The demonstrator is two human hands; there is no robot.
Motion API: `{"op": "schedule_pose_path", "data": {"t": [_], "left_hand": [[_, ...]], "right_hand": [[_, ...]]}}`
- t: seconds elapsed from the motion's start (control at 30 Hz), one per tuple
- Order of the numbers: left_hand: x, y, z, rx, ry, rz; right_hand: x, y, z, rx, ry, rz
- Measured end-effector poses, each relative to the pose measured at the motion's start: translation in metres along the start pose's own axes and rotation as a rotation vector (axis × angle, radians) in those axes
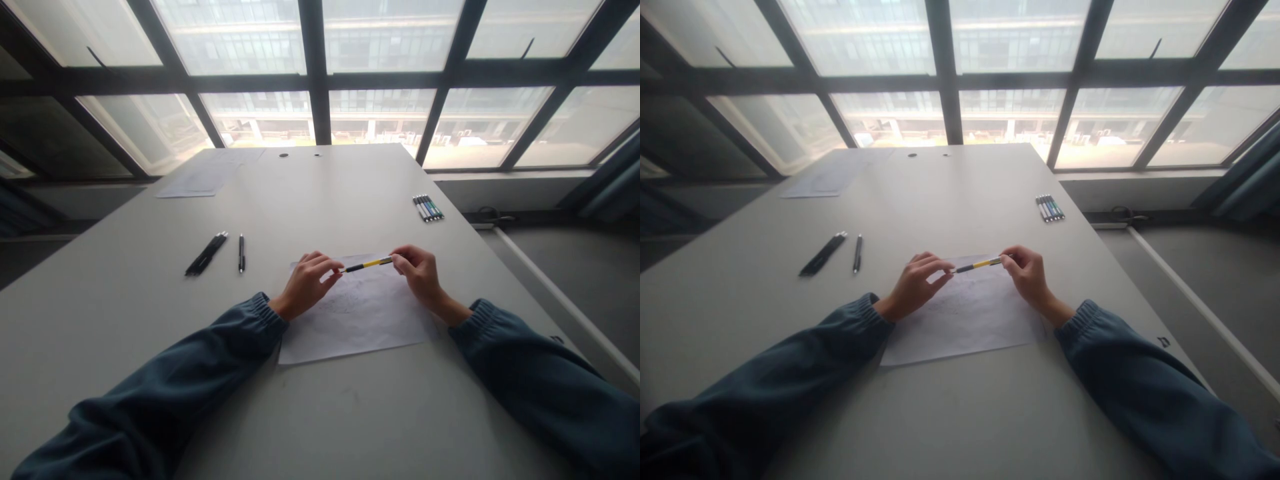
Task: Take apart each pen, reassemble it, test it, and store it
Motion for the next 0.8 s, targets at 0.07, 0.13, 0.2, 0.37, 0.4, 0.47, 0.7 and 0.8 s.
{"op": "schedule_pose_path", "data": {"t": [0.07,0.13,0.2,0.37,0.4,0.47,0.7,0.8], "left_hand": [[0.001,0.000,-0.001,-0.003,0.003,-0.009],[0.002,0.001,-0.002,-0.003,0.014,-0.012],[0.002,0.001,-0.002,-0.003,0.026,-0.014],[0.006,0.000,-0.001,0.020,0.023,-0.053],[0.008,0.000,-0.001,0.024,0.021,-0.067],[0.010,0.000,-0.002,0.020,0.017,-0.088],[0.003,0.002,-0.017,-0.095,-0.037,0.013],[-0.004,0.002,-0.020,-0.120,-0.054,0.079]], "right_hand": [[0.006,0.003,-0.001,-0.004,0.015,-0.040],[0.014,0.007,-0.002,-0.003,0.041,-0.102],[0.025,0.012,-0.004,-0.001,0.078,-0.177],[0.052,0.023,-0.018,-0.038,0.202,-0.343],[0.056,0.024,-0.021,-0.045,0.226,-0.369],[0.060,0.026,-0.026,-0.058,0.259,-0.399],[0.025,0.024,-0.013,0.007,-0.024,-0.113],[0.006,0.018,-0.006,0.089,-0.254,0.035]]}}
Point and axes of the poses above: each hand's wrist, its own y-axis towards the middle knuckle, its own x-axis out of the back of the hand, z = x × y, the point moved 9 cm from there along y, towards the middle knuckle, and after that the axes turned 1 degree about y, right-handed, at the moved point
